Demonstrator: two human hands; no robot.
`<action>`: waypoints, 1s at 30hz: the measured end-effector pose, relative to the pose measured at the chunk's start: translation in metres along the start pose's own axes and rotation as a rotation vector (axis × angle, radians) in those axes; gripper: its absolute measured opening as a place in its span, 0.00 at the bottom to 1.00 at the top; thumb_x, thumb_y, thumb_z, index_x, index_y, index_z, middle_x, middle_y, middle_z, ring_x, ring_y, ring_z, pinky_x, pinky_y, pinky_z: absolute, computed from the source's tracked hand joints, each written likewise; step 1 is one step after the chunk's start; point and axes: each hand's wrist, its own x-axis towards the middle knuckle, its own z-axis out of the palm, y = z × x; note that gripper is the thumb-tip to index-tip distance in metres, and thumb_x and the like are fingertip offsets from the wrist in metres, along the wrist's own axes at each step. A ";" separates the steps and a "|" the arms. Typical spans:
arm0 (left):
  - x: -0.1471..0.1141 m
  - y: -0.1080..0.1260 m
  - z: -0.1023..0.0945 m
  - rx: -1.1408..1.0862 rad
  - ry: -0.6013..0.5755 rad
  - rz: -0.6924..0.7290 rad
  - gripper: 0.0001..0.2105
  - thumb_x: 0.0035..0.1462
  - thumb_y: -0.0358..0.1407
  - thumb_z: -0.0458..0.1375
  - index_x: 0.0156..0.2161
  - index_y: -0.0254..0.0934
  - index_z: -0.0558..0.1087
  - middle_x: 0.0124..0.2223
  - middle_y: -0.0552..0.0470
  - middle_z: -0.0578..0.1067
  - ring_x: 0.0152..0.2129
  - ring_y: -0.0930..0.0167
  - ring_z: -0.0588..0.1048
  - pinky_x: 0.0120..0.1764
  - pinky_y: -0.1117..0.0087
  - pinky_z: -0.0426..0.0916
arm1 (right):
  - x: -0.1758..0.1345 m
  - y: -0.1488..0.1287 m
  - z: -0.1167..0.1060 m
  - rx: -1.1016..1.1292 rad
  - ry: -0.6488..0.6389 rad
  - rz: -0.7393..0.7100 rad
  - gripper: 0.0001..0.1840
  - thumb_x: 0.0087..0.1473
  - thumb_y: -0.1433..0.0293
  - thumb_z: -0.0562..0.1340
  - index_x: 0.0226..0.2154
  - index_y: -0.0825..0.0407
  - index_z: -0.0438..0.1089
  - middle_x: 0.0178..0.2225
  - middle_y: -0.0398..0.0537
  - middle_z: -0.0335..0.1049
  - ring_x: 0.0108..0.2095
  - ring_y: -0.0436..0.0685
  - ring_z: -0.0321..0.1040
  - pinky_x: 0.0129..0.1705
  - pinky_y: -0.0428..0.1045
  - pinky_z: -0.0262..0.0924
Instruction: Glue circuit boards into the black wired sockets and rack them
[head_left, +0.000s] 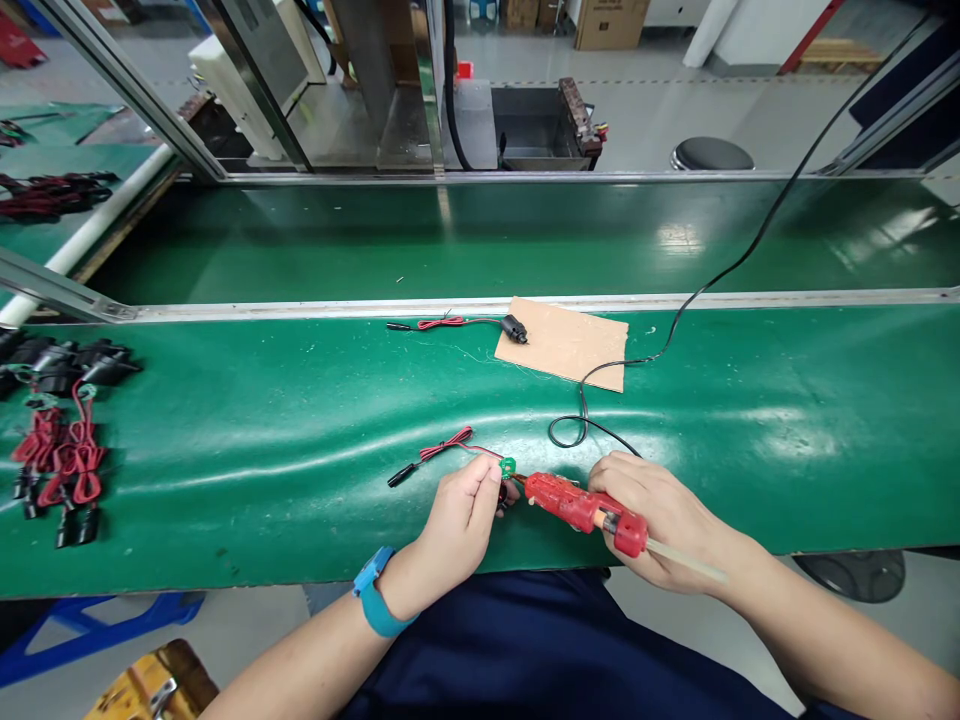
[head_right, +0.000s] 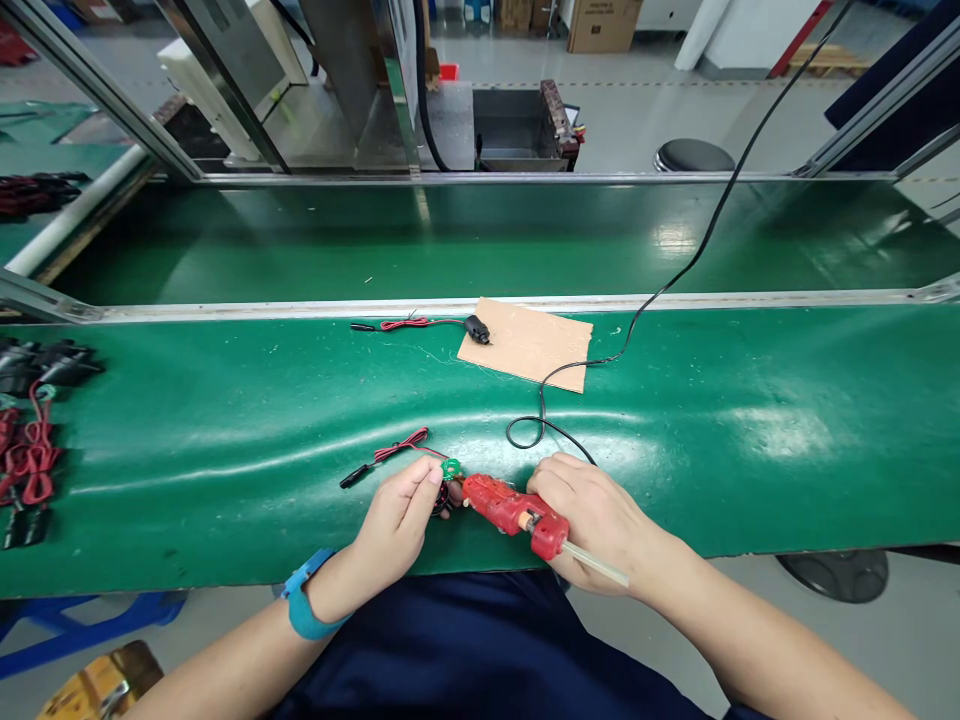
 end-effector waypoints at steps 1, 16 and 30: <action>0.000 0.000 0.000 0.003 -0.001 0.000 0.16 0.73 0.42 0.45 0.36 0.40 0.70 0.33 0.50 0.75 0.29 0.68 0.74 0.35 0.65 0.71 | 0.000 0.000 0.000 -0.001 0.000 0.000 0.04 0.63 0.66 0.53 0.38 0.49 0.59 0.30 0.47 0.61 0.29 0.58 0.57 0.31 0.53 0.54; -0.002 -0.008 -0.002 0.391 0.050 0.211 0.13 0.72 0.34 0.44 0.37 0.39 0.68 0.31 0.52 0.69 0.27 0.69 0.68 0.32 0.66 0.62 | 0.003 -0.009 -0.004 -0.123 0.000 0.017 0.07 0.60 0.72 0.54 0.42 0.51 0.63 0.35 0.53 0.68 0.35 0.61 0.67 0.34 0.55 0.65; -0.002 -0.015 -0.007 0.495 0.067 0.272 0.11 0.72 0.29 0.44 0.35 0.40 0.61 0.31 0.53 0.66 0.27 0.69 0.66 0.33 0.67 0.60 | 0.009 -0.016 0.000 -0.232 -0.056 0.054 0.09 0.63 0.69 0.55 0.43 0.54 0.67 0.38 0.57 0.70 0.37 0.62 0.69 0.38 0.57 0.67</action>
